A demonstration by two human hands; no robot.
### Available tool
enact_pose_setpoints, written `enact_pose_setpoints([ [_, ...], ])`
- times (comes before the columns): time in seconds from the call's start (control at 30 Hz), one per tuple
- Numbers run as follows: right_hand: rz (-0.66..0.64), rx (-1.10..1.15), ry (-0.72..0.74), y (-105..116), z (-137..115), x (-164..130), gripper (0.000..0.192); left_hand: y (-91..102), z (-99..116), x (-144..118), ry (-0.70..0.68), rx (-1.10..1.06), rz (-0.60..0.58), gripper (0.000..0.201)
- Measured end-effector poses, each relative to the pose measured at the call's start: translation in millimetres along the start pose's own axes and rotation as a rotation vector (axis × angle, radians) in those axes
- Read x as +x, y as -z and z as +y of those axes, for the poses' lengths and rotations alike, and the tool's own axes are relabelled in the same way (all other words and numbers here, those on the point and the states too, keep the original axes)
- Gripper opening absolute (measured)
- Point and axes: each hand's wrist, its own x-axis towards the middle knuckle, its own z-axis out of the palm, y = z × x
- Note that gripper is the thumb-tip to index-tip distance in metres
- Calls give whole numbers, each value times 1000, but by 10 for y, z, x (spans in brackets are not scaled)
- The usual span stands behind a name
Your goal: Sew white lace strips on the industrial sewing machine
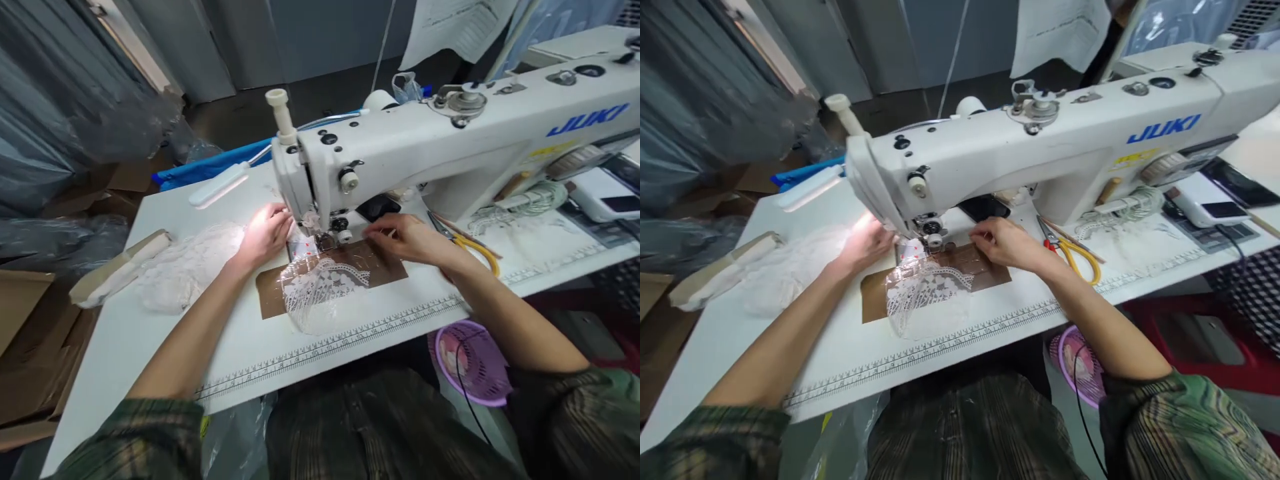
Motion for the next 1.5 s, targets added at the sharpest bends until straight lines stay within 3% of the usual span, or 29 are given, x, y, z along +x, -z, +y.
enact_pose_setpoints([
  [0.1,70,-172,-27,-44,58,1,24,84,194,-267,-74,-123,-34,26],
  [0.27,107,-420,8,-398,-40,34,26,48,572,-597,-114,-240,-126,30],
  [0.37,50,-390,128,-360,-114,-198,28,39,705,-701,-60,-214,-140,26],
  [0.43,-190,-156,218,-170,-140,-508,25,95,747,-748,32,-292,-177,23],
  [0.53,-918,266,278,195,-145,-990,21,222,769,-788,196,-422,-209,24],
  [0.57,-1005,315,264,286,-141,-1087,20,253,769,-790,244,-443,-222,25],
  [0.63,-930,333,202,362,-135,-1118,17,279,764,-777,323,-468,-265,28],
  [0.7,-643,266,169,276,-149,-937,24,255,758,-745,383,-501,-309,32],
  [0.77,-376,164,199,61,-202,-626,33,211,759,-710,427,-531,-308,34],
  [0.87,-194,1,331,-316,-325,-180,42,198,786,-689,444,-597,-268,34],
  [0.97,-208,-72,451,-505,-380,18,26,296,838,-725,437,-733,-301,37],
  [1.07,-344,70,474,-447,-292,15,16,409,843,-793,444,-810,-353,38],
  [1.13,-388,216,337,-365,-197,12,22,428,787,-832,450,-737,-331,38],
  [1.2,-333,258,129,-320,-122,61,28,393,691,-852,413,-504,-250,39],
  [1.27,-205,178,-37,-322,-83,150,27,329,587,-855,319,-184,-144,41],
  [1.33,-117,99,-99,-342,-71,233,25,261,511,-857,190,33,-43,38],
  [1.4,-112,95,-90,-344,-61,269,27,204,479,-870,27,58,6,33],
  [1.5,-149,126,-62,-292,-22,221,30,145,497,-909,-232,-55,-121,30],
])
